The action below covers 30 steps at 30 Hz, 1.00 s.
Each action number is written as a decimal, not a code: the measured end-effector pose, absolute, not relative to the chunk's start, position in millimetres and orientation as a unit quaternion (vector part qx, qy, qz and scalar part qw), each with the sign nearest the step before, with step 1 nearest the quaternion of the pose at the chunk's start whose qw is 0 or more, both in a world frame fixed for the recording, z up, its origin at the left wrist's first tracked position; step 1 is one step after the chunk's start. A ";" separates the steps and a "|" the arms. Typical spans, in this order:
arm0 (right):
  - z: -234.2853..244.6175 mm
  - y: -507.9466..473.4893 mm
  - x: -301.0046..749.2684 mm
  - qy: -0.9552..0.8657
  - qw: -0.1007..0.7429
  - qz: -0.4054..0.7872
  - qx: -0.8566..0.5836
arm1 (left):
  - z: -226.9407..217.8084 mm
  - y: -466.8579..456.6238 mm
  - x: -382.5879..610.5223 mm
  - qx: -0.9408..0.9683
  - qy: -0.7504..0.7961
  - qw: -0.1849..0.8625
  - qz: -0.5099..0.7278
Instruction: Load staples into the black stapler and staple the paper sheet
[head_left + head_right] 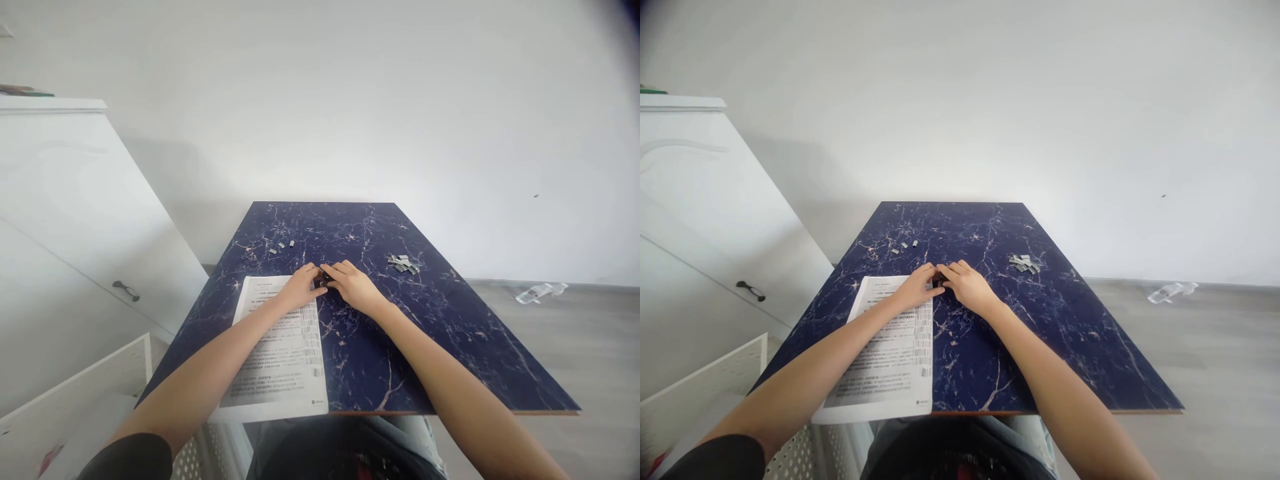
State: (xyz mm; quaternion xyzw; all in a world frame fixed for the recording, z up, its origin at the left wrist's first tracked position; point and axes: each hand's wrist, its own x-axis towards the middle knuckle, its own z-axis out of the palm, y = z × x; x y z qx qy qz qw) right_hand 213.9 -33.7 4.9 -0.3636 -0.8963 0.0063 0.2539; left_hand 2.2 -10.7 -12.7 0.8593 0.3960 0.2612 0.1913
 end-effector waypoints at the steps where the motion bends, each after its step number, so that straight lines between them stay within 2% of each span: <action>1: 4.9 -33.2 213.4 -0.897 0.253 0.004 -0.362 | -13.2 -10.2 2.1 0.860 0.397 0.191 0.259; 12: 5.8 -29.5 218.2 -0.888 0.256 0.023 -0.381 | -11.7 -11.1 0.9 0.864 0.399 0.192 0.239; 15: 10.7 -27.4 225.9 -0.859 0.315 0.056 -0.399 | -12.2 -11.1 0.7 0.865 0.395 0.195 0.242; 17: 10.6 -21.9 236.6 -0.792 0.381 0.079 -0.470 | -12.9 -10.9 0.5 0.863 0.394 0.198 0.244; 19: 6.5 -13.9 250.1 -0.707 0.410 0.114 -0.565 | -14.0 -10.6 0.5 0.861 0.397 0.203 0.245; 22: -4.5 -3.6 267.1 -0.640 0.359 0.184 -0.654 | -15.3 -9.8 0.8 0.857 0.394 0.208 0.258; 25: -13.6 -0.8 271.9 -0.628 0.310 0.229 -0.676 | -15.1 -9.5 1.4 0.852 0.390 0.207 0.283; 30: -16.9 -4.4 265.1 -0.628 0.294 0.252 -0.675 | -12.2 -10.4 2.0 0.840 0.390 0.224 0.305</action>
